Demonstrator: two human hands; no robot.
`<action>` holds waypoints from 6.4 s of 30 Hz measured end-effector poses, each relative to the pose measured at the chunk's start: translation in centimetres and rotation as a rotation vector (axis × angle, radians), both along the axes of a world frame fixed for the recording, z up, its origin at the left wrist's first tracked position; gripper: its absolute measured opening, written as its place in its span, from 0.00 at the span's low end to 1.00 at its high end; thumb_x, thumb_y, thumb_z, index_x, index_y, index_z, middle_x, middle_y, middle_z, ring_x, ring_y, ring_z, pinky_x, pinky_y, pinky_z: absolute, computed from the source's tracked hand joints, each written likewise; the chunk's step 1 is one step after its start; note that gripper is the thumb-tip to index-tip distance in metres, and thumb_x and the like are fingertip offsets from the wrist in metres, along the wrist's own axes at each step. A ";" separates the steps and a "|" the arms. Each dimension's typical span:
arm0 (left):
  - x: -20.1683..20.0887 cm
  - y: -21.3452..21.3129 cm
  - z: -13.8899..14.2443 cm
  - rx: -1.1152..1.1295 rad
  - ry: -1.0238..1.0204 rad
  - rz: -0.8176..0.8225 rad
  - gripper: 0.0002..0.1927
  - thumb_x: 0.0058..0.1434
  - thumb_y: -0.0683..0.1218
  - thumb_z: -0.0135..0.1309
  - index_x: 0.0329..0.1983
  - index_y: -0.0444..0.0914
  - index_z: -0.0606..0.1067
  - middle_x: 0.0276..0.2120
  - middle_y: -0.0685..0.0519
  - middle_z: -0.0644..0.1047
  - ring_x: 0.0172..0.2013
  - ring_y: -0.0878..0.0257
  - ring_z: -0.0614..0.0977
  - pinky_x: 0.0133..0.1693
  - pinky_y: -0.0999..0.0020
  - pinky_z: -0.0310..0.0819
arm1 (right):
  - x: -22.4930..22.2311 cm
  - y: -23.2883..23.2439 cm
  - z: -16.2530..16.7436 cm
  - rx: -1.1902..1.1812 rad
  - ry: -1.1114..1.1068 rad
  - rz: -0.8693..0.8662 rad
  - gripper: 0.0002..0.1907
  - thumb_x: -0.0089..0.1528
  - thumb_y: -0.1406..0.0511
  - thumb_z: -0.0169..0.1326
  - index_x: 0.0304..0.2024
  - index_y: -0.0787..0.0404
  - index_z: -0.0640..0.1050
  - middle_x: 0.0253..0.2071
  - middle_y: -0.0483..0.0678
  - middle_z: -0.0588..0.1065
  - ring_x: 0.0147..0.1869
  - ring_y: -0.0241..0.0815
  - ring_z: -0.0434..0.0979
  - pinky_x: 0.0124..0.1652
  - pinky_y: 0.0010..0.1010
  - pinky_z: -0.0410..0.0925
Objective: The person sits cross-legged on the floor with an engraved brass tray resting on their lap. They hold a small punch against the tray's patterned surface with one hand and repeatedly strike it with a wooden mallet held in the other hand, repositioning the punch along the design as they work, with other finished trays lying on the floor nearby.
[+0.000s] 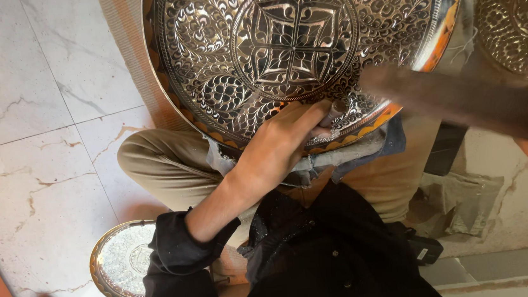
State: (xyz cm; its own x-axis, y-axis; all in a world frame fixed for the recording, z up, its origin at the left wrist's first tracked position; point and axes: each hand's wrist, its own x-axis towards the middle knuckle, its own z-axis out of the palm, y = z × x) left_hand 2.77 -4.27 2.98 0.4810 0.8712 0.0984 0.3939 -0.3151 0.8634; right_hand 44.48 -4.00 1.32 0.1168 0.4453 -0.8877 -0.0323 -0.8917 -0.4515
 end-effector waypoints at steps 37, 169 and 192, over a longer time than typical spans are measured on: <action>0.4 -0.3 -2.0 0.153 0.146 0.035 0.26 0.52 0.26 0.49 0.53 0.37 0.70 0.49 0.47 0.79 0.44 0.57 0.82 0.43 0.65 0.85 | -6.0 1.3 7.1 0.728 -0.918 1.283 0.12 0.59 0.70 0.61 0.45 0.63 0.78 0.31 0.49 0.75 0.29 0.39 0.76 0.33 0.30 0.67; 0.8 -0.6 0.4 0.250 0.049 0.232 0.19 0.64 0.33 0.60 0.58 0.31 0.70 0.46 0.46 0.80 0.38 0.52 0.79 0.43 0.58 0.76 | -3.4 1.4 3.8 0.866 -0.673 1.038 0.08 0.68 0.73 0.55 0.50 0.69 0.75 0.34 0.51 0.74 0.34 0.39 0.76 0.34 0.30 0.67; 0.7 -0.7 -0.8 0.207 0.112 0.197 0.20 0.59 0.31 0.55 0.55 0.33 0.70 0.45 0.45 0.80 0.41 0.52 0.81 0.44 0.59 0.79 | -6.4 2.0 6.2 0.770 -0.904 1.228 0.13 0.59 0.69 0.63 0.45 0.62 0.76 0.32 0.47 0.75 0.32 0.35 0.74 0.34 0.27 0.68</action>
